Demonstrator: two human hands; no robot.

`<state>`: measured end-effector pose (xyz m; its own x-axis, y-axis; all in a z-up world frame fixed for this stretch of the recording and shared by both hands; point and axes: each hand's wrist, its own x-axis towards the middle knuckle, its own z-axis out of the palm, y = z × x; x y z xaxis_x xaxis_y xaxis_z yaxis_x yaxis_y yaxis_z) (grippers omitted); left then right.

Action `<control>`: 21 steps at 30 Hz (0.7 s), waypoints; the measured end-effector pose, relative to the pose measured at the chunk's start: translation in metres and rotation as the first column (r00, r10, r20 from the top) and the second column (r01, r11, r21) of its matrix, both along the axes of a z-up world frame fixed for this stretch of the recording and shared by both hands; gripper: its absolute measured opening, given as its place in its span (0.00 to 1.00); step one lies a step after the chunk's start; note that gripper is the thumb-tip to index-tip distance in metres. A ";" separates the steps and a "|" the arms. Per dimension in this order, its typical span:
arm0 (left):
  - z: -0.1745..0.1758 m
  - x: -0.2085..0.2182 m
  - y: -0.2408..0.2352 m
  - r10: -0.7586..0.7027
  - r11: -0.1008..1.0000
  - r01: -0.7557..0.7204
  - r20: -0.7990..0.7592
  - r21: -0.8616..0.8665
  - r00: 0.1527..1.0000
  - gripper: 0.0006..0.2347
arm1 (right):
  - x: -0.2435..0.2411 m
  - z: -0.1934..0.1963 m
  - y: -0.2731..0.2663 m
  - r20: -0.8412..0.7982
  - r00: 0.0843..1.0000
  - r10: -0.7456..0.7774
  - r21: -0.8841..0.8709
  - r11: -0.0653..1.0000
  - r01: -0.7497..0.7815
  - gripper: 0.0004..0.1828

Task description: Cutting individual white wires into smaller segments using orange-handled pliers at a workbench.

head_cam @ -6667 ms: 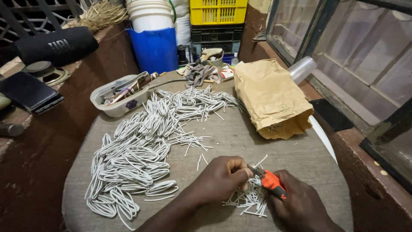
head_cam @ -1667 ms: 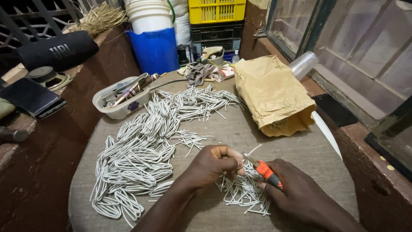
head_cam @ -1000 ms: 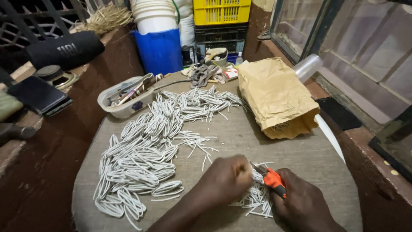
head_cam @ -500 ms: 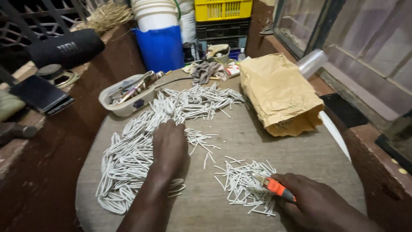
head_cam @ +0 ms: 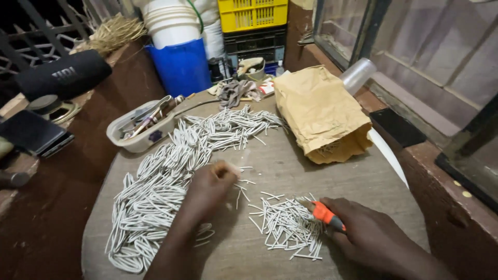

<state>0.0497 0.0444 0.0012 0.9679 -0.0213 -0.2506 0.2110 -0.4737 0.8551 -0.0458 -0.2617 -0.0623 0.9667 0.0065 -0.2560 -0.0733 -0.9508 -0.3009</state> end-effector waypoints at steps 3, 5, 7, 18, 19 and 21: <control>0.000 -0.015 -0.021 -0.169 0.942 0.099 -0.197 -0.321 0.966 0.05 | 0.004 0.010 0.013 -0.016 0.999 -0.048 -0.009 0.999 0.048 0.34; -0.004 -0.026 -0.032 -0.201 0.927 0.117 -0.211 -0.356 0.957 0.06 | 0.002 0.010 0.020 -0.005 0.999 -0.035 -0.006 0.999 0.035 0.30; -0.023 -0.020 -0.039 -0.236 0.911 0.141 -0.209 -0.388 0.949 0.07 | 0.006 0.013 0.025 0.021 0.999 -0.024 -0.002 1.000 0.024 0.27; -0.071 -0.007 -0.044 -0.400 0.806 0.362 0.020 -0.468 0.916 0.04 | 0.006 0.010 0.033 -0.031 1.000 -0.003 0.013 1.000 0.003 0.30; -0.067 -0.008 -0.042 -0.397 0.806 0.360 0.021 -0.470 0.917 0.04 | 0.007 0.008 0.032 -0.031 1.000 0.000 0.011 1.000 0.000 0.30; -0.060 -0.012 -0.041 -0.423 0.796 0.392 0.040 -0.462 0.905 0.05 | 0.006 0.003 0.029 0.045 0.996 0.072 0.089 0.993 -0.076 0.16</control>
